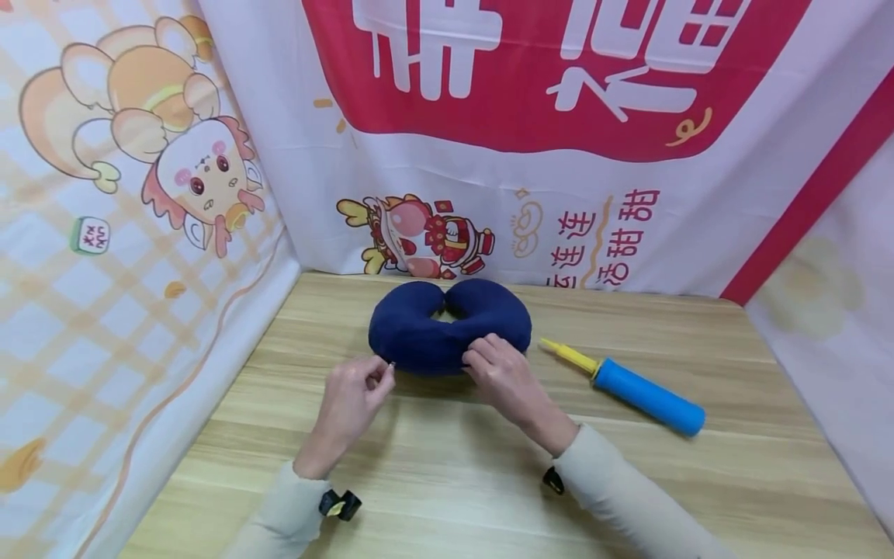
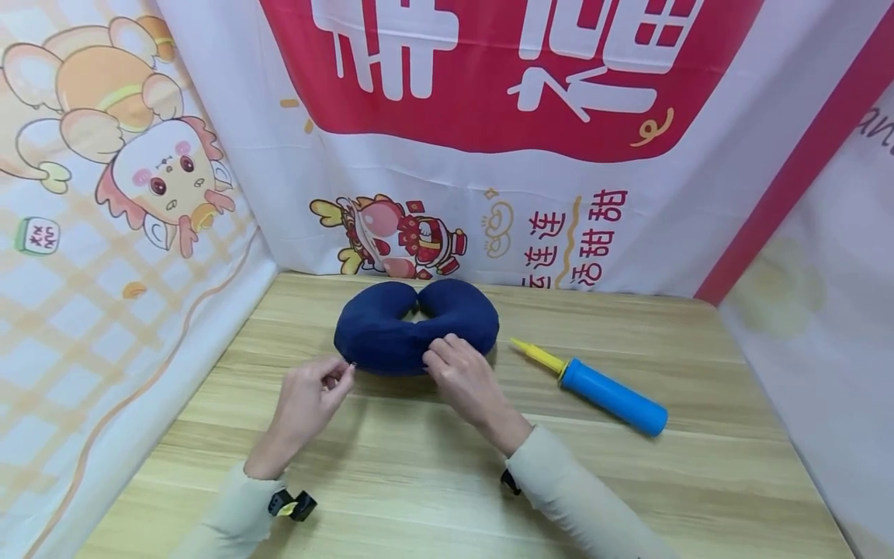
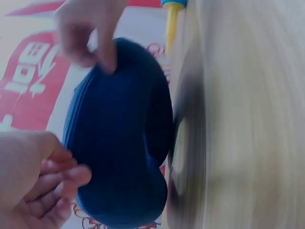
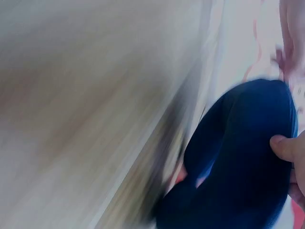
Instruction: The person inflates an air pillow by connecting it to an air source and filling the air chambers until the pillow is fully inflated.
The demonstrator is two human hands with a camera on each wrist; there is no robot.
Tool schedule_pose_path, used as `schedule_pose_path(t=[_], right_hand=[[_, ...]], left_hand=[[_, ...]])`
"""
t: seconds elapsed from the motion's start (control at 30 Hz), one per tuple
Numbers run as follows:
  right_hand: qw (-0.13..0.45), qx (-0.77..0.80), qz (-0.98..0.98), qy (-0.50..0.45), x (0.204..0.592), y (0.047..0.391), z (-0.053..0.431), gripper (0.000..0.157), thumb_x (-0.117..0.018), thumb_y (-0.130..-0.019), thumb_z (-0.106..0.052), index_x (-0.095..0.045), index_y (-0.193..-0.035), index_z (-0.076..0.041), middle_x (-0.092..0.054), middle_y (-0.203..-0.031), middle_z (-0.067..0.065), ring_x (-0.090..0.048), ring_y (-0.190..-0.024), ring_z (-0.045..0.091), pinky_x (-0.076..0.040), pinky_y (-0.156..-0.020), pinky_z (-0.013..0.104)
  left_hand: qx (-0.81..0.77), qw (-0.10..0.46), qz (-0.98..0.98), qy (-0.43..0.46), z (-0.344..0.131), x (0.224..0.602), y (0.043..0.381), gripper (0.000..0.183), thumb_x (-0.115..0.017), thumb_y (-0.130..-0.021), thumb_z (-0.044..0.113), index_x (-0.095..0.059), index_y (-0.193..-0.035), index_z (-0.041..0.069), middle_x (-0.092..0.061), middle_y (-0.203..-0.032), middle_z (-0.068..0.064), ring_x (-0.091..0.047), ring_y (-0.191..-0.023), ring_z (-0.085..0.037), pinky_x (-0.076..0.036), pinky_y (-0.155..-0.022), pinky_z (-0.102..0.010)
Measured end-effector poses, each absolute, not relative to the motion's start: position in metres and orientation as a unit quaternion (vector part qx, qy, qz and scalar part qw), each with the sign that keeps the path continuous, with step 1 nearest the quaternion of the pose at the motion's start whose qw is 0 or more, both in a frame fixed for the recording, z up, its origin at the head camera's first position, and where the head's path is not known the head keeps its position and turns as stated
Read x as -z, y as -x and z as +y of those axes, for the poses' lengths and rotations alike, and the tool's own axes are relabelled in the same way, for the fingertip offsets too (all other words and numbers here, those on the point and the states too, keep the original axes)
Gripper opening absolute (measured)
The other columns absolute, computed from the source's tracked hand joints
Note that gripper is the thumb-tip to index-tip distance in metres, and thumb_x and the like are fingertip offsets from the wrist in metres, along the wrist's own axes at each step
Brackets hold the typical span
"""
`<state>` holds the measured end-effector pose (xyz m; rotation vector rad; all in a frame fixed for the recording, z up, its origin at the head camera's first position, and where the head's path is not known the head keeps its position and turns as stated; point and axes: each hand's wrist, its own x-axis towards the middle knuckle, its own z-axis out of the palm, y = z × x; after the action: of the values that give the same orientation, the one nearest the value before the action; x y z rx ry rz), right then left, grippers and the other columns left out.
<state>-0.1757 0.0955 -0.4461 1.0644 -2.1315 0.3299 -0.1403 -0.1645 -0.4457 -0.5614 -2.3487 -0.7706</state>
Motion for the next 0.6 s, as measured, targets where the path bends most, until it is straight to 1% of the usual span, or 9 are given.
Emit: schedule_pose_path(t=[0.07,0.13,0.2,0.27,0.37,0.53,0.6], right_hand=[[0.354,-0.142,-0.831,-0.405,0.445,0.175,0.099,0.016,-0.087,-0.086,-0.008,-0.072,-0.092,-0.006,-0.068,-0.092,0.004,-0.061,-0.086,0.020,-0.055,-0.079,0.032],[0.354,-0.142,-0.826,-0.414,0.445,0.173,0.097,0.021,-0.090,-0.084,-0.013,-0.073,-0.095,-0.006,-0.069,-0.095,0.004,-0.062,-0.089,0.019,-0.056,-0.081,0.031],[0.358,-0.131,-0.818,-0.431,0.444,0.169,0.089,0.026,-0.090,-0.085,-0.018,-0.073,-0.100,-0.006,-0.069,-0.099,0.004,-0.063,-0.091,0.019,-0.056,-0.083,0.030],[0.363,-0.112,-0.813,-0.442,0.444,0.167,0.080,0.028,-0.088,-0.088,-0.024,-0.073,-0.104,-0.006,-0.069,-0.102,0.004,-0.063,-0.093,0.020,-0.056,-0.085,0.030],[0.379,-0.077,-0.810,-0.441,0.445,0.167,0.071,0.021,-0.083,-0.092,-0.021,-0.073,-0.102,-0.006,-0.068,-0.100,0.005,-0.062,-0.090,0.021,-0.056,-0.083,0.030],[0.390,-0.086,-0.797,-0.453,0.449,0.169,0.076,0.003,-0.074,-0.094,-0.006,-0.072,-0.093,-0.004,-0.068,-0.094,0.005,-0.062,-0.084,0.022,-0.056,-0.081,0.032],[0.382,-0.096,-0.792,-0.466,0.450,0.170,0.080,0.005,-0.069,-0.097,-0.004,-0.072,-0.093,-0.004,-0.068,-0.094,0.005,-0.062,-0.084,0.021,-0.056,-0.081,0.032]], left_hand=[[0.290,0.301,-0.884,0.211,-0.169,0.446,0.142,0.024,-0.077,-0.086,-0.001,-0.067,-0.069,0.013,-0.062,-0.062,0.004,-0.054,-0.056,-0.006,-0.044,-0.054,-0.019],[0.291,0.293,-0.883,0.224,-0.169,0.446,0.141,0.023,-0.077,-0.086,0.000,-0.069,-0.070,0.013,-0.063,-0.063,0.005,-0.054,-0.056,-0.005,-0.044,-0.054,-0.017],[0.289,0.289,-0.882,0.236,-0.166,0.446,0.140,0.022,-0.076,-0.087,0.001,-0.069,-0.071,0.014,-0.063,-0.064,0.006,-0.055,-0.057,-0.004,-0.044,-0.055,-0.015],[0.290,0.284,-0.880,0.246,-0.161,0.445,0.137,0.021,-0.076,-0.087,0.003,-0.068,-0.072,0.014,-0.063,-0.064,0.007,-0.056,-0.059,-0.005,-0.045,-0.056,-0.015],[0.286,0.280,-0.880,0.255,-0.154,0.442,0.134,0.021,-0.076,-0.088,0.004,-0.067,-0.072,0.014,-0.062,-0.065,0.007,-0.056,-0.061,-0.007,-0.045,-0.057,-0.017],[0.284,0.280,-0.884,0.245,-0.157,0.442,0.134,0.023,-0.076,-0.087,0.002,-0.065,-0.071,0.014,-0.060,-0.066,0.005,-0.055,-0.062,-0.010,-0.045,-0.057,-0.019],[0.277,0.279,-0.887,0.241,-0.161,0.443,0.134,0.023,-0.077,-0.087,0.001,-0.065,-0.071,0.013,-0.061,-0.066,0.004,-0.056,-0.062,-0.011,-0.045,-0.056,-0.019]])
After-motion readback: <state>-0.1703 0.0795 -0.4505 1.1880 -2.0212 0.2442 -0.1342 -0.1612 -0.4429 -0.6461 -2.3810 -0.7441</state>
